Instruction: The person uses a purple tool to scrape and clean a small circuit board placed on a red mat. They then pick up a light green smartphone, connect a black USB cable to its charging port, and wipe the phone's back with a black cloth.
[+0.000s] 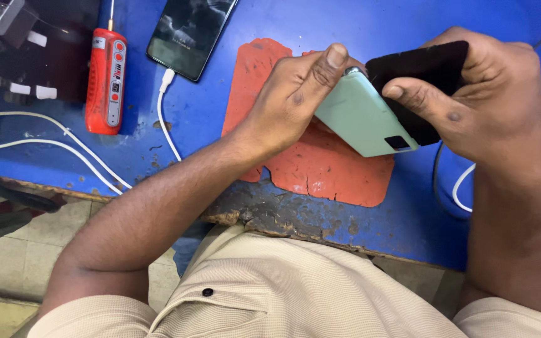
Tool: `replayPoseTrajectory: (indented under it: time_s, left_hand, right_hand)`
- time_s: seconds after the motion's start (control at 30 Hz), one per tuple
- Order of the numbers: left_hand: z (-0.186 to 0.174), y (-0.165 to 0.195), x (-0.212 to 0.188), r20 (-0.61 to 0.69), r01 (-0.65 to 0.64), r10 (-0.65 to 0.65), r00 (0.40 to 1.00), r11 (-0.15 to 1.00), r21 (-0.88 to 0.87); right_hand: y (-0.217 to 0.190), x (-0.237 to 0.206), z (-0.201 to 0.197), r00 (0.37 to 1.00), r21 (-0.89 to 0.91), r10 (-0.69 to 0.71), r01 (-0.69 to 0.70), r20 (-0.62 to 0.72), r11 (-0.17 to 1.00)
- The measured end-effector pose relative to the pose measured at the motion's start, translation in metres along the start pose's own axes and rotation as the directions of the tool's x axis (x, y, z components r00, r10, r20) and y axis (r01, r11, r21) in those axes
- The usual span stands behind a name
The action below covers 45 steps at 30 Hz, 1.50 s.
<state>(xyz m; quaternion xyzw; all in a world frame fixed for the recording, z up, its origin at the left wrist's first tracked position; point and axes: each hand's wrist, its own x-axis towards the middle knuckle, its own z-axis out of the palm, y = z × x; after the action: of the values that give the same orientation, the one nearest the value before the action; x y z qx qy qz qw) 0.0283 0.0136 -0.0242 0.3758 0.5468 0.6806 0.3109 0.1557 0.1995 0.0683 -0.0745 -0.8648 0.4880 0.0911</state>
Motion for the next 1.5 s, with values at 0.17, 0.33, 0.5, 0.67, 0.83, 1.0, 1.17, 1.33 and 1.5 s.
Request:
replayPoseTrajectory:
  time_s: [0.17,0.33,0.5,0.67,0.83,1.0,1.17,1.33,1.5]
  left_hand:
    - [0.002,-0.001,-0.002,-0.015,-0.052,0.053,0.999,0.998,0.025]
    - [0.003,-0.001,0.0,-0.065,-0.1,0.113,0.991,0.979,0.176]
    - [0.007,-0.002,0.0,-0.063,-0.127,0.136,0.989,0.983,0.133]
    - [0.008,-0.004,0.0,-0.053,-0.077,0.09,0.994,0.974,0.212]
    - [0.006,-0.006,0.002,-0.049,-0.076,0.086,0.995,0.982,0.174]
    - [0.005,-0.005,0.003,-0.049,0.045,-0.041,0.998,0.996,0.073]
    - [0.005,-0.002,0.004,-0.031,-0.001,0.003,1.0,0.998,0.063]
    - [0.003,-0.003,0.004,0.005,0.039,-0.039,0.999,0.999,-0.012]
    - [0.0,-0.009,0.009,0.014,-0.067,0.067,0.998,0.997,-0.03]
  right_hand:
    - [-0.001,0.0,0.006,0.999,-0.011,-0.012,0.011,-0.049,1.0]
    - [-0.002,0.002,0.008,0.994,-0.163,-0.088,0.077,-0.058,0.984]
    - [-0.006,0.005,0.012,0.981,-0.147,-0.191,0.185,-0.034,0.972]
    - [-0.013,0.007,0.018,0.995,-0.149,-0.042,0.028,-0.089,0.988]
    - [-0.008,0.008,0.019,0.993,0.007,0.051,-0.05,-0.106,0.999]
    - [0.0,0.008,0.012,0.991,0.076,0.091,-0.084,-0.096,0.994]
    - [0.011,0.006,0.004,0.983,0.058,0.175,-0.172,-0.059,0.983]
    - [0.041,-0.002,-0.005,0.989,0.09,0.063,-0.051,-0.134,0.995]
    - [0.066,0.0,-0.024,0.981,-0.193,-0.149,0.123,-0.127,0.973]
